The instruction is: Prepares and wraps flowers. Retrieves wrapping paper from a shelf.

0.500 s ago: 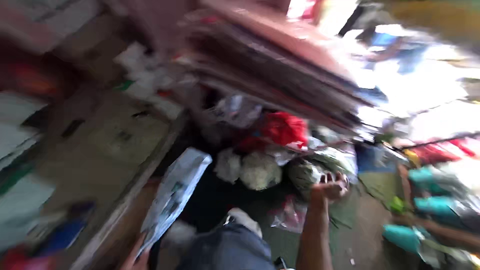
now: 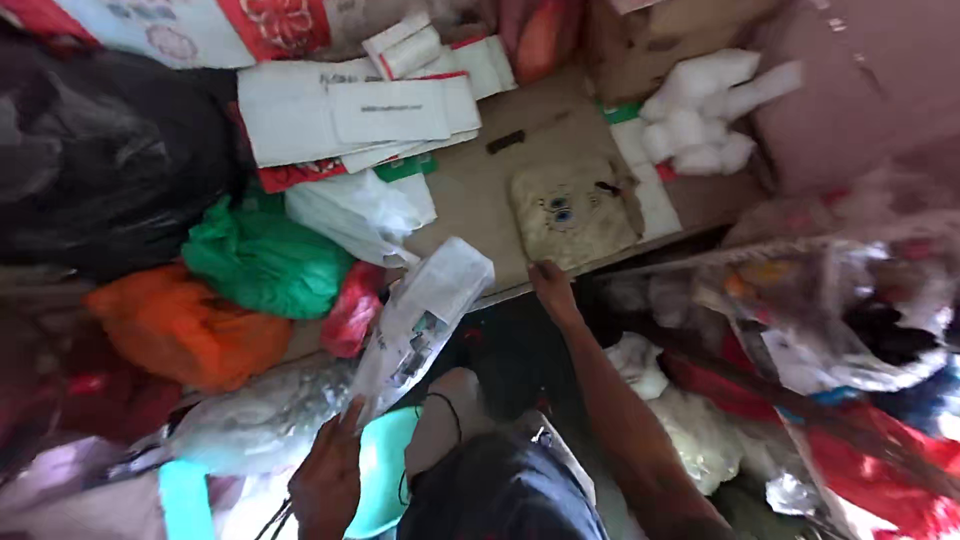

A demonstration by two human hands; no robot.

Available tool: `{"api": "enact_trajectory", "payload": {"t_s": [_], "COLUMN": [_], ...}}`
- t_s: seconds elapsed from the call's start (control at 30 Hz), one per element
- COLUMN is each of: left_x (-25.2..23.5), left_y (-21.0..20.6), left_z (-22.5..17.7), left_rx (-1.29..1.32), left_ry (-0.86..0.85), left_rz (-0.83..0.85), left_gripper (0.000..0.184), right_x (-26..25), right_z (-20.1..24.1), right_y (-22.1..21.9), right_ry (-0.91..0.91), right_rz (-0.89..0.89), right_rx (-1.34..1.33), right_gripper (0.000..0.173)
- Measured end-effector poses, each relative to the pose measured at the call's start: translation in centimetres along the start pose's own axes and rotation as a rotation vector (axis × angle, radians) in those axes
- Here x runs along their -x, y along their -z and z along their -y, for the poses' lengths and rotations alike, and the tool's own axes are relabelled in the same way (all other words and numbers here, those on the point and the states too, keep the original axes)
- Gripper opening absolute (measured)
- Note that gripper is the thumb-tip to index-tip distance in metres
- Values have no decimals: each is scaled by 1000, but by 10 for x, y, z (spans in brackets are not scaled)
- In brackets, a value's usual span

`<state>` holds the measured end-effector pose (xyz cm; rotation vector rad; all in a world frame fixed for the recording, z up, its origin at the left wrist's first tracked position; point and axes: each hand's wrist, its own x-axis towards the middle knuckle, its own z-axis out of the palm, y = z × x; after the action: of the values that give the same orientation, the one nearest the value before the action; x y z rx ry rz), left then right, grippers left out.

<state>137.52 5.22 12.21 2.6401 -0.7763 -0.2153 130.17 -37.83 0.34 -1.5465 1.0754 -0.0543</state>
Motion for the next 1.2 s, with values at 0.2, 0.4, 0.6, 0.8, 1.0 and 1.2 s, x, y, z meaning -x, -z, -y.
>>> {"api": "enact_trajectory", "payload": {"t_s": [0.2, 0.4, 0.6, 0.8, 1.0, 1.2], "left_x": [-46, -85, -91, -106, -119, -126], "left_y": [62, 83, 66, 51, 48, 47], "left_z": [21, 47, 56, 57, 59, 64], "left_rx": [367, 395, 495, 516, 540, 547], "left_ry": [271, 269, 311, 263, 270, 279], "left_rz": [-64, -221, -186, -137, -103, -92], "left_gripper": [41, 46, 43, 41, 41, 42], "right_x": [-72, -130, -146, -155, -153, -169], "right_z": [70, 92, 107, 113, 137, 106], "right_y": [-117, -178, -189, -192, -166, -137], "right_ry": [244, 346, 245, 213, 292, 210], "right_rz": [448, 921, 990, 1030, 980, 919], "right_rx": [208, 727, 860, 810, 884, 973], "right_gripper": [34, 31, 40, 33, 19, 17]}}
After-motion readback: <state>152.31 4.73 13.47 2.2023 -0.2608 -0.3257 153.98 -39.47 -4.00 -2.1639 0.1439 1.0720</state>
